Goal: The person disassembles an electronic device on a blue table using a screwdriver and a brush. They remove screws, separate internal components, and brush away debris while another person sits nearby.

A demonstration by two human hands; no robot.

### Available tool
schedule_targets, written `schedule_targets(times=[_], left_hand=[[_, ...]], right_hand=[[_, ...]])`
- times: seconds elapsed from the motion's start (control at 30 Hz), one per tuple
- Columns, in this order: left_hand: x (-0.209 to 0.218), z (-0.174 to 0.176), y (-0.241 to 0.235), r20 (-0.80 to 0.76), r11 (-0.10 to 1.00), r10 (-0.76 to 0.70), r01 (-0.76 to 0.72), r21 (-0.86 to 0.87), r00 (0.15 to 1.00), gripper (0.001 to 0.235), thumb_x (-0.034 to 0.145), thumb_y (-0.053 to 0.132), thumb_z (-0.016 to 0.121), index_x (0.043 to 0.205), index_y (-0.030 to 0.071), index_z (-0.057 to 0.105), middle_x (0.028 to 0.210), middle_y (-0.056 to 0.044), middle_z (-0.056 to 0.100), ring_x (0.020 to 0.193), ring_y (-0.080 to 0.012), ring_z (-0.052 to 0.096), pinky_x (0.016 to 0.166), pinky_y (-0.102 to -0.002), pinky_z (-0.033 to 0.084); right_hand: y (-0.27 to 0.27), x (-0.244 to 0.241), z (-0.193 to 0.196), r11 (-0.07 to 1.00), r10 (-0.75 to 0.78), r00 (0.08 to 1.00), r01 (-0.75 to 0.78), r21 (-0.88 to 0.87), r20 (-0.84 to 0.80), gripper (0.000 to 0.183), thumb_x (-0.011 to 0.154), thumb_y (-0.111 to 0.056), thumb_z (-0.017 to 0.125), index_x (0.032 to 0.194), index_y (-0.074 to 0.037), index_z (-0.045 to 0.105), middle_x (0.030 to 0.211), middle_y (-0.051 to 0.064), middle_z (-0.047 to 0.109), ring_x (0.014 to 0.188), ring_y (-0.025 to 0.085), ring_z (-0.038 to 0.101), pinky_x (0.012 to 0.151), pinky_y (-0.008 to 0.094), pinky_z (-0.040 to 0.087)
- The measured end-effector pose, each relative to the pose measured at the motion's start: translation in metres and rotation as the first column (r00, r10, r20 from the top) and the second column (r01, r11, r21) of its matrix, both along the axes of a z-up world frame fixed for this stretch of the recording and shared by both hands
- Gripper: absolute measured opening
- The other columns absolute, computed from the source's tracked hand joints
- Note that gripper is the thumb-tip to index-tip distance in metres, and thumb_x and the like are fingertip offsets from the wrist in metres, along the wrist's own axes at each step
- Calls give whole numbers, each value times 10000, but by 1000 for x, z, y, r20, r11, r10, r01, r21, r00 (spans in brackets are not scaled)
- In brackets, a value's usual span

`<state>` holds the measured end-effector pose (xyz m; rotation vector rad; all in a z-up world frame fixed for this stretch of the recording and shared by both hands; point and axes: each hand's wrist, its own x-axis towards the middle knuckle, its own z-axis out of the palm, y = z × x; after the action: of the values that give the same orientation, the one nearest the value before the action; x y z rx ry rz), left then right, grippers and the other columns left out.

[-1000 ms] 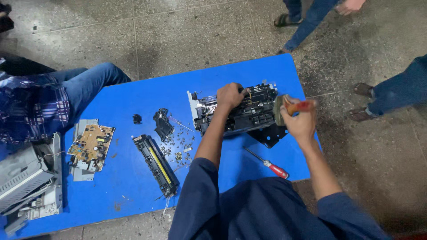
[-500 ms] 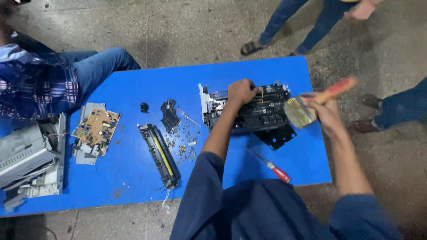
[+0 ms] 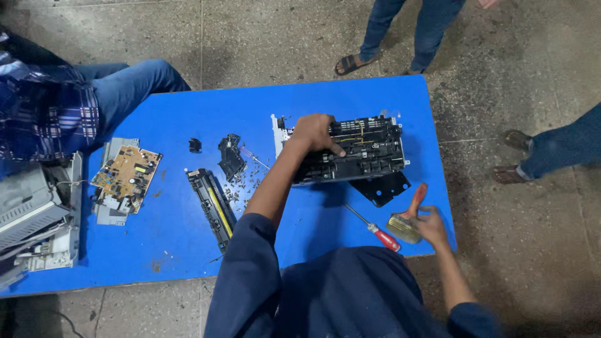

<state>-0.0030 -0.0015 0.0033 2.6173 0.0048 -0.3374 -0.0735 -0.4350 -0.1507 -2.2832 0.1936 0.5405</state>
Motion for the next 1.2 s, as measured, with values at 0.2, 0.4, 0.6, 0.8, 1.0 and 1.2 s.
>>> schedule_targets(times=[0.2, 0.4, 0.6, 0.8, 1.0, 1.2], left_hand=[[-55, 8, -33, 93, 998, -44, 41, 42, 995, 809, 500, 585, 938, 1062, 57, 694, 964, -195, 746, 954, -377, 715, 807, -487, 554], [-151, -6, -84, 379, 999, 6, -25, 43, 925, 639, 605, 390, 905, 1067, 66, 605, 926, -101, 681, 880, -319, 684, 702, -475, 522], [-192, -28, -100, 479, 999, 11, -29, 32, 878, 540, 647, 365, 883, 1025, 97, 606, 911, -72, 655, 867, -286, 664, 746, -438, 518], [-219, -32, -84, 616, 1000, 10, -19, 9, 787, 544, 715, 439, 824, 1058, 56, 645, 918, -59, 658, 823, -248, 660, 676, -386, 500], [-226, -53, -73, 723, 998, 62, -29, -58, 688, 433, 848, 410, 793, 1048, 56, 646, 920, -45, 663, 801, -234, 657, 663, -375, 485], [-219, -87, -80, 713, 998, 5, 36, -42, 701, 379, 825, 355, 780, 1007, 61, 624, 901, -54, 637, 819, -234, 650, 710, -387, 507]], right_hand=[[24, 10, 7, 956, -30, 948, -65, 286, 316, 544, 957, -200, 704, 1446, -46, 521, 1356, 169, 649, 1291, 303, 618, 1090, 488, 490], [29, -18, -1, 149, -8, 905, 422, 895, -425, 526, 990, -217, 531, 1504, -126, 457, 1448, 128, 528, 1369, 320, 512, 1167, 571, 385], [28, -44, -14, 81, -227, 727, 677, 732, -648, 596, 953, -555, 508, 1408, -170, 532, 1423, 110, 597, 1337, 341, 518, 1119, 571, 358], [44, -12, -27, 231, -71, 588, 796, 560, -806, 769, 924, -679, 508, 1357, -47, 573, 1345, 163, 645, 1238, 361, 602, 1076, 573, 431], [55, 10, -23, 104, 83, 814, 567, 817, -575, 621, 1072, -560, 545, 1459, -75, 550, 1327, 92, 657, 1172, 256, 667, 1054, 442, 482], [56, 35, -14, 252, 86, 909, 377, 891, -408, 492, 1066, -353, 570, 1486, -107, 506, 1325, 77, 648, 1162, 247, 653, 996, 430, 520]])
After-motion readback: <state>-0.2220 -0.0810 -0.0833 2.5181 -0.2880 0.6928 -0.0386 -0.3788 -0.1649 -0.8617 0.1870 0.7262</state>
